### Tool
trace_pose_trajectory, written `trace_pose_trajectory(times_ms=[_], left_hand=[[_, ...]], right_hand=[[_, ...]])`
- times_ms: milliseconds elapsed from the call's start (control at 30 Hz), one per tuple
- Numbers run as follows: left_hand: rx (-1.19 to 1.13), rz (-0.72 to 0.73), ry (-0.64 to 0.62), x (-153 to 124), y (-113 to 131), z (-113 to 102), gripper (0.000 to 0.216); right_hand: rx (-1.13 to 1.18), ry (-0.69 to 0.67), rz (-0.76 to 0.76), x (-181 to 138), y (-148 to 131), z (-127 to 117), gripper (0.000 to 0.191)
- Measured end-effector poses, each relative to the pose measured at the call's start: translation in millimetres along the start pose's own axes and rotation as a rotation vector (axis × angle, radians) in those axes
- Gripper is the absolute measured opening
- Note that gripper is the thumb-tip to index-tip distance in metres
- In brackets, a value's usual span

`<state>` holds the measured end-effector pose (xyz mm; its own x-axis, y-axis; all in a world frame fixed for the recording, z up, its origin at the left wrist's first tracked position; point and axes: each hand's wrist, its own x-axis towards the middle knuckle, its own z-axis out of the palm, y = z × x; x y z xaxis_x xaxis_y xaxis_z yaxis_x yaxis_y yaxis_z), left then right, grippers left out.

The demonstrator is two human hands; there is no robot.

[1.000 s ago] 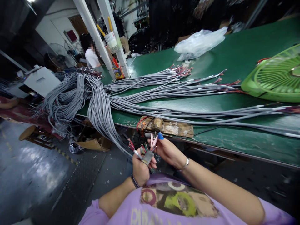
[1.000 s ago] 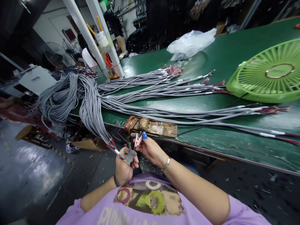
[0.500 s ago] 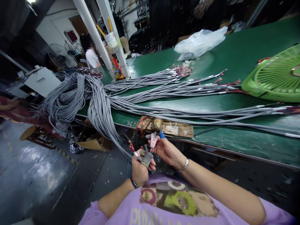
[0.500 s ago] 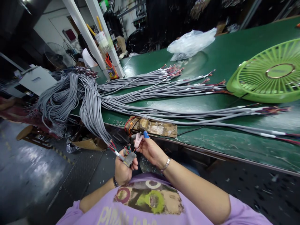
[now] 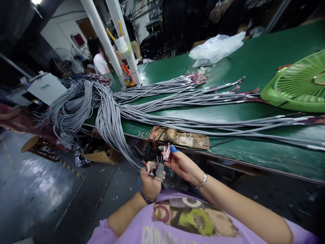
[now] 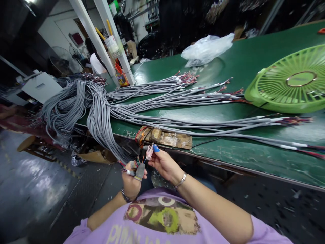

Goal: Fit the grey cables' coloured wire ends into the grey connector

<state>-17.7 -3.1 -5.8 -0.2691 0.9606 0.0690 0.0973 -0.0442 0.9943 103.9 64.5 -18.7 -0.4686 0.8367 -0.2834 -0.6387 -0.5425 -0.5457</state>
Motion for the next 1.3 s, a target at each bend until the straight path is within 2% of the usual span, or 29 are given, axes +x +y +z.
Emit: trace_pose_trajectory(times_ms=[167, 333, 567, 700, 800, 900, 1033, 1133, 1233, 1300], left_hand=[[0.023, 0.011, 0.002, 3, -4, 3, 0.029], [0.007, -0.029, -0.010, 3, -2, 5, 0.031], [-0.193, -0.200, -0.006, 1, -11, -1, 0.034], [-0.337, -0.241, -0.031, 4, -16, -6, 0.033], [-0.403, -0.217, -0.100, 5, -15, -8, 0.035], [-0.417, -0.236, -0.147, 5, -13, -12, 0.037], [-0.398, -0.375, -0.377, 0, -13, -18, 0.036], [-0.358, -0.431, -0.486, -5, -10, -22, 0.031], [-0.277, -0.418, -0.461, -9, -5, -24, 0.030], [-0.204, -0.402, -0.465, -12, -2, -25, 0.031]], right_hand=[[0.020, 0.041, -0.020, 3, 1, 3, 0.025], [0.026, 0.018, -0.030, 4, 3, 0, 0.025], [0.066, 0.002, 0.065, 2, 5, -12, 0.031], [0.027, 0.025, 0.076, -1, 5, -23, 0.028], [-0.172, 0.026, 0.017, -6, 2, -32, 0.030], [-0.528, 0.024, -0.106, -16, -5, -37, 0.029], [-0.929, -0.134, -0.168, -31, -12, -30, 0.028], [-1.078, -0.255, -0.255, -42, -11, -16, 0.030], [-1.159, -0.248, -0.352, -49, -8, -2, 0.027], [-1.175, -0.225, -0.364, -52, -7, 4, 0.026]])
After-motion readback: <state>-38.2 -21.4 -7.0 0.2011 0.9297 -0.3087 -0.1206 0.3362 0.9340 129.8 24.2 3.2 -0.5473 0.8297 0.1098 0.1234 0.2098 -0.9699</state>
